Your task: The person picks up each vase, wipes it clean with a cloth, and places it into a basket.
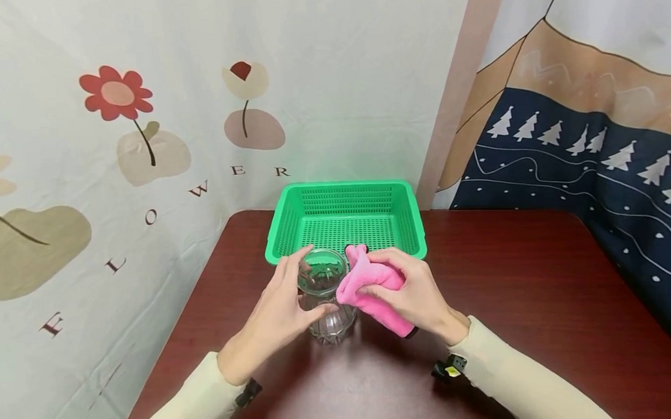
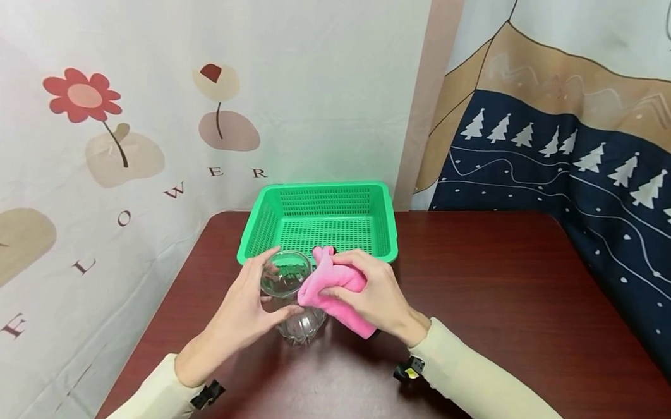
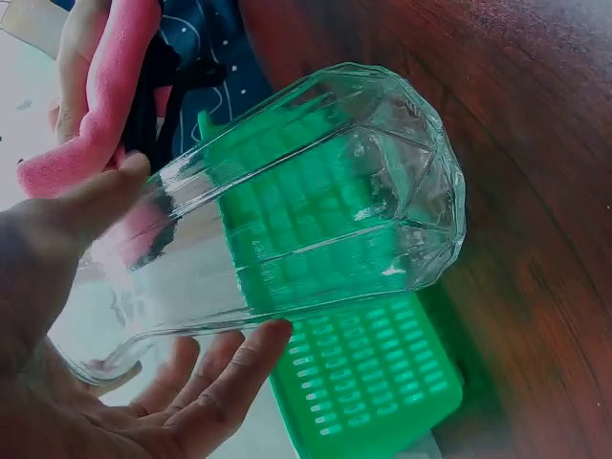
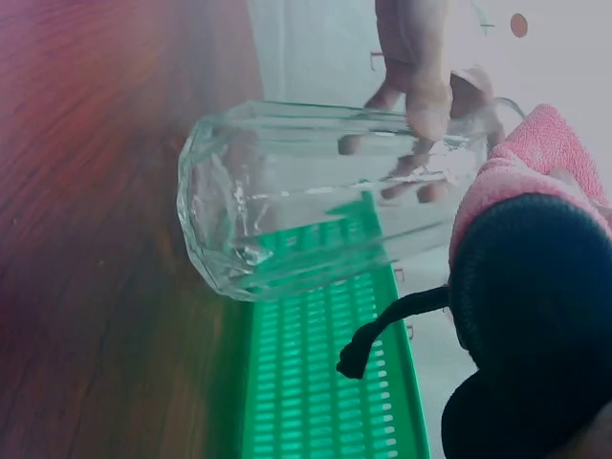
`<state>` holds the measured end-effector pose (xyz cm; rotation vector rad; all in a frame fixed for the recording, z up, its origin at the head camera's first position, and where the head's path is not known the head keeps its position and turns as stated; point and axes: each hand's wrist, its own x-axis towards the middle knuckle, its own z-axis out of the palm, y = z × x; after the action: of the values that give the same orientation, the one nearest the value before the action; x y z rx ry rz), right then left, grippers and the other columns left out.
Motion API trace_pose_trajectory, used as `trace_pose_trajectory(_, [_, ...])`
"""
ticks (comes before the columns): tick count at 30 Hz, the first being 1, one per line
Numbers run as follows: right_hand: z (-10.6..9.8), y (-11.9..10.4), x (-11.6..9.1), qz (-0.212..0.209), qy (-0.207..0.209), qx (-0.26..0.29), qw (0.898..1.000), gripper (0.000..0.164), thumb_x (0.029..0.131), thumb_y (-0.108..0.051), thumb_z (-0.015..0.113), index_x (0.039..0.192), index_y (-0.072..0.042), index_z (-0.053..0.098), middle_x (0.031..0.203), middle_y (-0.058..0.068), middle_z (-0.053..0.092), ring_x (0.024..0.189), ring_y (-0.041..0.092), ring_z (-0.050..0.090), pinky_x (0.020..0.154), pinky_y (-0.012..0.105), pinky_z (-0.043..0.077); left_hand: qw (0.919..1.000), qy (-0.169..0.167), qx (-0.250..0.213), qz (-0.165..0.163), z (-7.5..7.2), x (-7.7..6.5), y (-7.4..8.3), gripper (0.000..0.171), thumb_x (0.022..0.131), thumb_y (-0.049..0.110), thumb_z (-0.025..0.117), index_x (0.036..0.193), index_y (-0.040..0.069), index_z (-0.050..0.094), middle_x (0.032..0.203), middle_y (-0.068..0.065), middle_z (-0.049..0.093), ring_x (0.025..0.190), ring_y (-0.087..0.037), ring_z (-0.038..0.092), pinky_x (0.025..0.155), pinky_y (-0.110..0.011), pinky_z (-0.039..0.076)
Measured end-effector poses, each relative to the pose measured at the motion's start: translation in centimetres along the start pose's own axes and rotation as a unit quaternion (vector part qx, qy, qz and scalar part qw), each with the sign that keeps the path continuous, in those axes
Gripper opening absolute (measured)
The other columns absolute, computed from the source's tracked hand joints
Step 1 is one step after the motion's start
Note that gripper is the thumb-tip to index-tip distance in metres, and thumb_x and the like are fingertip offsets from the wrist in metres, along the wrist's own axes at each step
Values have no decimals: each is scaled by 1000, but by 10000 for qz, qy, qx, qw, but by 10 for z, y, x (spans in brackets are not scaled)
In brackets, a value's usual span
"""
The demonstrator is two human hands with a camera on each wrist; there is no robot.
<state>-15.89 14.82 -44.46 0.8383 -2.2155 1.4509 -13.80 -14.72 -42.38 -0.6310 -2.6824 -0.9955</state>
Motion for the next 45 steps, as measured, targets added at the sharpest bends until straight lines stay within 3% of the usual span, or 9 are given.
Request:
trace_pose_trajectory(3, [-3,1,1,42,32,-14,10000,55,85,-9,106,135,-13,84,132,4,85,126,23,78,105,17,61,9999,34,-103,95,-1,1,-1,115,86,25,108,178,13,39,136,-13,66,102,-18,69,85,-32,68])
trace_pose_trajectory(6, [-6,2,2,29,56,-42,10000,54,84,-9,106,134,-14,84,130,4,86,125,23,79,104,17,61,9993,-95,-315,173,-5,2,-4,116,86,19,107,179,16,38,138,-14,68,114,-24,73,89,-37,73])
trace_pose_trajectory(10, [-8,3,3,-44,48,-89,9999,54,84,-7,106,133,-12,84,130,5,86,125,23,79,104,15,60,9966,-426,-680,167,-10,5,-11,116,88,11,104,181,24,37,143,-13,71,129,-32,76,95,-42,74])
trace_pose_trajectory(16, [-9,3,5,-162,-122,-107,9997,56,84,-8,106,135,-14,84,132,5,85,125,23,79,106,16,61,9883,-1008,-1101,312,-18,12,-18,112,92,2,98,180,28,34,154,-12,73,137,-36,77,103,-51,72])
trace_pose_trajectory(24, [-3,0,7,-234,-457,-78,9986,59,85,-9,105,140,-14,84,137,6,85,129,26,81,113,22,61,9712,-1763,-1525,500,-24,19,-24,116,98,-14,82,185,37,25,166,-5,69,133,-34,75,97,-39,73])
trace_pose_trajectory(33, [12,-1,3,-156,-292,3,9995,57,86,-9,104,139,-13,86,136,6,86,128,28,80,109,23,63,9704,-1681,-1593,684,-19,19,-26,115,100,3,90,187,25,19,171,-15,62,148,-43,69,99,-53,73])
trace_pose_trajectory(39, [19,0,0,-76,-304,57,9995,50,87,-10,104,134,-12,88,133,7,86,127,28,79,105,27,65,9735,-1580,-1454,791,-17,18,-25,112,99,3,90,186,20,21,166,-15,67,141,-42,73,90,-38,73])
trace_pose_trajectory(45, [24,3,0,-29,-546,-230,9982,44,88,-10,104,130,-9,89,130,7,86,125,28,80,100,32,67,9717,-1603,-1509,858,-17,18,-27,112,99,-1,89,186,18,20,166,-14,67,139,-42,73,90,-38,73])
